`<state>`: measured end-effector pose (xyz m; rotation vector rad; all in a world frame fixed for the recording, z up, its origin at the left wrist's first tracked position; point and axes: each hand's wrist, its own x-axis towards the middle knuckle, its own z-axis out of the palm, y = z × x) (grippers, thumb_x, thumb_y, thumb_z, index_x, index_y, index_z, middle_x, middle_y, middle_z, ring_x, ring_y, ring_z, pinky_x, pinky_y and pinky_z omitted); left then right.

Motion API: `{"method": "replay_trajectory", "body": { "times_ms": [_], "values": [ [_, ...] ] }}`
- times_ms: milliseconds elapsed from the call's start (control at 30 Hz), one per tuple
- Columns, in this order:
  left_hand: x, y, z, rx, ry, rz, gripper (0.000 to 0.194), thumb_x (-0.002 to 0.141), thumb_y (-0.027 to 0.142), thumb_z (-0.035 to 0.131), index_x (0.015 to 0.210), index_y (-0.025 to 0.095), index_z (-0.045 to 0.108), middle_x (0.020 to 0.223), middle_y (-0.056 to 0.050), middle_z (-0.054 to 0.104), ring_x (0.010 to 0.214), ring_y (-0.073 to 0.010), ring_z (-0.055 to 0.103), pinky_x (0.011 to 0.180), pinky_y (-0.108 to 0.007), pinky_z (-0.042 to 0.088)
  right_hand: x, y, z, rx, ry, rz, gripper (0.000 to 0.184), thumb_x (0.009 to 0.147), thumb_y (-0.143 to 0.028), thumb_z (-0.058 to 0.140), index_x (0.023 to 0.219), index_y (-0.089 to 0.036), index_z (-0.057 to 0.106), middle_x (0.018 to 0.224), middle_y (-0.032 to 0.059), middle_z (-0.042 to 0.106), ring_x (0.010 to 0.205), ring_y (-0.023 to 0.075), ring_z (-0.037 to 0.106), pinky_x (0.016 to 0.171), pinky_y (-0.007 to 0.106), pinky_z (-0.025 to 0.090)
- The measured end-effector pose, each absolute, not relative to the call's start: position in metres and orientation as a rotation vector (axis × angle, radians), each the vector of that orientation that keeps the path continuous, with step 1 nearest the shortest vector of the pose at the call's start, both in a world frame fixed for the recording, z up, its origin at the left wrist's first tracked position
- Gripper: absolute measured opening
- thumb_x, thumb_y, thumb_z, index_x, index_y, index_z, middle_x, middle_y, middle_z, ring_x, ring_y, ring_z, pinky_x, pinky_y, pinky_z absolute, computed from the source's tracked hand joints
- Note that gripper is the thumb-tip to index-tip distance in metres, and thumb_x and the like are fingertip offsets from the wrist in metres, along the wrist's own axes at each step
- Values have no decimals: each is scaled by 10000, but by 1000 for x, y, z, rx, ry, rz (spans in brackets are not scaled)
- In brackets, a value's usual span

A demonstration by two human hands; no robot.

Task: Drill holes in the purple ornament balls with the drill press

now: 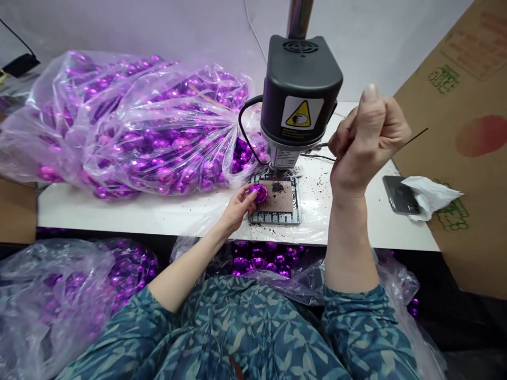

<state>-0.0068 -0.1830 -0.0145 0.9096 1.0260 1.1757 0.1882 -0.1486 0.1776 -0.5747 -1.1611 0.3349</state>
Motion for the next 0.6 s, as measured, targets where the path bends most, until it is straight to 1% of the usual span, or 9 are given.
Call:
{"method": "replay_trajectory", "body": {
  "times_ms": [67,100,167,233,333,433,500,600],
  "values": [
    [-2,-174,-19,984,1046,1186,601,788,521,877,1265,217,673,838,-31,718,596,-109,586,493,-226,440,188,-148,177,-577,-1157,326,519,868,-551,631,595,-224,335,429,-77,356,375,28,320,448,257,236],
    [0,-170,-20,1020,1042,1193,598,786,510,881,1264,217,673,910,-55,747,651,-129,630,536,-247,490,188,-148,176,-582,-1156,320,513,870,-546,629,597,-224,337,430,-77,356,376,28,321,449,256,242],
    [5,-163,-19,1087,1014,1205,612,786,500,882,1273,203,661,1048,-94,772,809,-176,706,677,-298,578,187,-147,176,-583,-1156,301,515,868,-548,629,596,-226,334,427,-81,348,374,29,318,445,256,251],
    [8,-157,-18,1151,995,1196,644,783,499,877,1291,180,642,1119,-111,774,947,-207,732,813,-334,602,187,-148,176,-596,-1155,273,529,867,-574,616,593,-225,327,427,-81,347,372,26,320,442,258,254],
    [11,-152,-17,1246,1012,1151,664,788,480,866,1320,163,627,1148,-112,772,1011,-215,731,901,-350,591,186,-150,177,-669,-1159,246,564,854,-649,575,595,-221,315,437,-78,349,376,20,332,450,258,259],
    [12,-151,-17,1351,1057,1128,626,784,430,869,1311,174,649,1139,-93,767,983,-200,712,887,-332,577,185,-152,178,-704,-1152,257,584,832,-694,559,600,-221,307,440,-75,342,378,17,330,455,258,254],
    [13,-151,-17,1411,1095,1125,601,777,401,872,1300,183,671,1097,-75,762,884,-177,687,811,-305,564,185,-152,178,-693,-1153,260,591,826,-709,554,601,-224,302,436,-74,335,375,20,323,446,260,248],
    [15,-152,-18,1488,1142,1117,583,766,374,875,1292,198,695,1010,-46,750,705,-132,597,677,-267,513,185,-150,177,-681,-1162,240,589,834,-714,541,605,-228,299,432,-75,330,370,25,321,436,265,256]
  ]
}}
